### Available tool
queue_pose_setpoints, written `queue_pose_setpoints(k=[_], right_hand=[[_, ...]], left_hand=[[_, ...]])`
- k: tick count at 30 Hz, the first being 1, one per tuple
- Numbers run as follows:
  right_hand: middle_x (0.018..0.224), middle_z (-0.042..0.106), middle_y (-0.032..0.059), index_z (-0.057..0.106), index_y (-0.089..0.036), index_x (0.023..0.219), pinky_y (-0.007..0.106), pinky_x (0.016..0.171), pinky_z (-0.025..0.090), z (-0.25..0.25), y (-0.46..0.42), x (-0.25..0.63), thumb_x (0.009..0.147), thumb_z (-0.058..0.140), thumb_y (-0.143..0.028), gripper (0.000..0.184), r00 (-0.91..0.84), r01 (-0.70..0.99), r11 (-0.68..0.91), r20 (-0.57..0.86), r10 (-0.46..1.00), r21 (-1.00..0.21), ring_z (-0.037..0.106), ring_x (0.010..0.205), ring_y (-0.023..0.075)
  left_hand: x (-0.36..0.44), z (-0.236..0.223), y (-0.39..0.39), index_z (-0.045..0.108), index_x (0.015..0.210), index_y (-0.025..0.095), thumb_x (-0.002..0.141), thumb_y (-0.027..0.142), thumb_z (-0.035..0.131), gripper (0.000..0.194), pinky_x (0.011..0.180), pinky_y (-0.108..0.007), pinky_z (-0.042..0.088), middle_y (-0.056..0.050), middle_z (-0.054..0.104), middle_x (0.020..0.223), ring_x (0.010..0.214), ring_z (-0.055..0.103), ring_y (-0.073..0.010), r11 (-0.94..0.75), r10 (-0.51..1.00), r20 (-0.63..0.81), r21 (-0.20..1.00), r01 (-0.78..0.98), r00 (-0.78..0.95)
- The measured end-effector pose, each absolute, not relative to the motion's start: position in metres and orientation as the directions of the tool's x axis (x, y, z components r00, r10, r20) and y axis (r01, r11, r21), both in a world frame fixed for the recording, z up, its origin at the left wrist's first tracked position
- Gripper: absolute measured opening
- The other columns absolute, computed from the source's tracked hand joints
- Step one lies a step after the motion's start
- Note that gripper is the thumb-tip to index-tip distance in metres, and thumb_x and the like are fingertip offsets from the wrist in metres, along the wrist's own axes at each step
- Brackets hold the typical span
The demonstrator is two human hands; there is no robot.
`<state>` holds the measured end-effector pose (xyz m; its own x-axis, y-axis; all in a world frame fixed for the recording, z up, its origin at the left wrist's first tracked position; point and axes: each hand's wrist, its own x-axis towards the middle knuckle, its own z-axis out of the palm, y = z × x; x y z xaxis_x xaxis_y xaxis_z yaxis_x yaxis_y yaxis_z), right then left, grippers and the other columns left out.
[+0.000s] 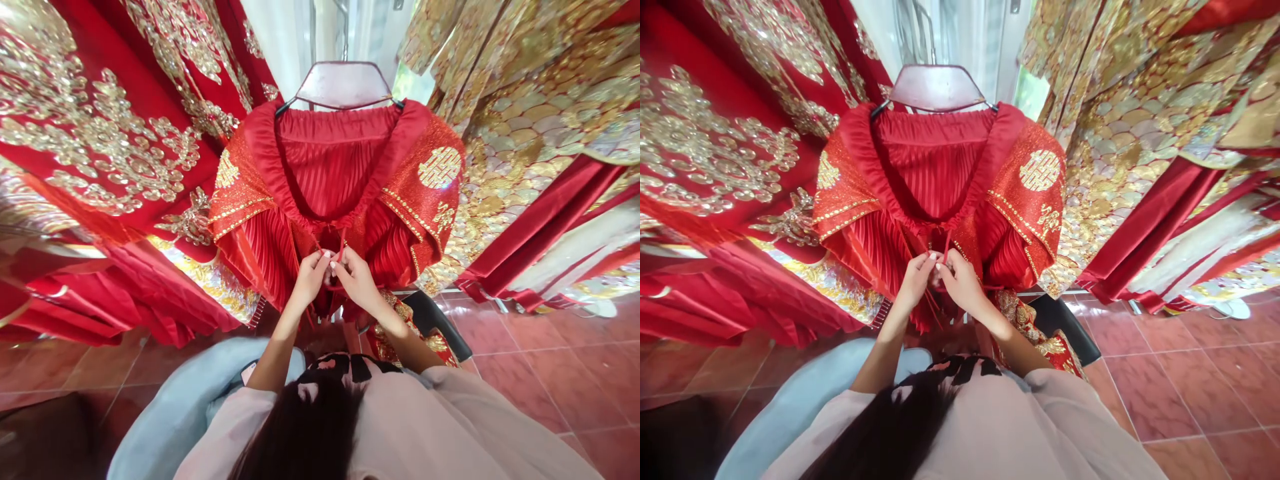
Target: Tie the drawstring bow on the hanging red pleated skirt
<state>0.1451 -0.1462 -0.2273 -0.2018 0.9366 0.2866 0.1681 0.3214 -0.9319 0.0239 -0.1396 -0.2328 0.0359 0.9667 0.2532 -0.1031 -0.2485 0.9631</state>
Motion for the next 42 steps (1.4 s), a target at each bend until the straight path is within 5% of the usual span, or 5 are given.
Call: queue_pose_setpoints(k=[14, 20, 25, 35, 42], right_hand=[[0.045, 0.027, -0.0105, 0.056, -0.018, 0.089, 0.019, 0.045, 0.016, -0.128, -0.075, 0.259, 0.074, 0.064, -0.033, 0.023, -0.085, 0.366, 0.546, 0.557, 0.826, -0.754, 0.019, 0.040, 0.0035], [0.055, 0.051, -0.0008, 0.068, -0.016, 0.086, 0.025, 0.057, 0.034, -0.152, -0.059, 0.257, 0.083, 0.052, -0.026, 0.020, -0.168, 0.712, 0.539, 0.636, 0.753, -0.450, 0.041, 0.049, 0.0097], [0.092, 0.062, 0.0106, 0.065, -0.015, 0.091, 0.037, 0.080, 0.043, -0.146, -0.069, 0.221, 0.085, 0.051, -0.024, 0.018, -0.205, 0.870, 0.452, 0.689, 0.695, -0.198, 0.053, 0.089, 0.0236], [0.097, 0.056, 0.0122, 0.058, -0.014, 0.086, 0.039, 0.081, 0.043, -0.149, -0.046, 0.181, 0.087, 0.042, -0.013, 0.016, -0.252, 0.886, 0.436, 0.626, 0.739, -0.158, 0.049, 0.097, 0.0257], [0.064, 0.055, 0.0036, 0.046, -0.016, 0.053, 0.029, 0.064, 0.042, -0.144, -0.044, 0.176, 0.064, 0.051, -0.006, 0.016, -0.066, 0.677, 0.471, 0.590, 0.805, -0.566, 0.049, 0.061, 0.0142]], left_hand=[[-0.113, -0.107, -0.105, 0.063, 0.066, 0.012, 0.083, 0.033, 0.061, 0.028, 0.062, -0.024, 0.037, 0.003, 0.046, 0.057, 0.053, 0.041, -0.0082, -0.479, 0.490, 0.838, 0.489, 0.729, -0.240], [-0.076, -0.132, -0.089, 0.062, 0.091, 0.011, 0.089, 0.031, 0.054, 0.022, 0.087, -0.048, 0.036, -0.010, 0.055, 0.088, 0.087, 0.052, -0.0253, -0.059, 0.517, 0.792, 0.413, 0.909, -0.326], [-0.018, -0.170, -0.067, 0.061, 0.094, 0.017, 0.082, 0.048, 0.059, 0.034, 0.096, -0.049, 0.025, -0.012, 0.056, 0.104, 0.104, 0.049, -0.0305, -0.414, 0.538, 0.842, 0.298, 0.860, -0.033], [0.021, -0.190, -0.054, 0.058, 0.086, 0.013, 0.086, 0.037, 0.054, 0.024, 0.085, -0.046, 0.037, -0.019, 0.059, 0.097, 0.097, 0.053, -0.0357, -0.346, 0.700, 0.705, 0.198, 0.917, 0.112], [0.047, -0.181, -0.061, 0.056, 0.097, 0.013, 0.092, 0.016, 0.038, 0.019, 0.070, -0.032, 0.045, -0.015, 0.056, 0.103, 0.086, 0.060, -0.0265, -0.194, 0.829, 0.559, 0.309, 0.931, -0.013]])
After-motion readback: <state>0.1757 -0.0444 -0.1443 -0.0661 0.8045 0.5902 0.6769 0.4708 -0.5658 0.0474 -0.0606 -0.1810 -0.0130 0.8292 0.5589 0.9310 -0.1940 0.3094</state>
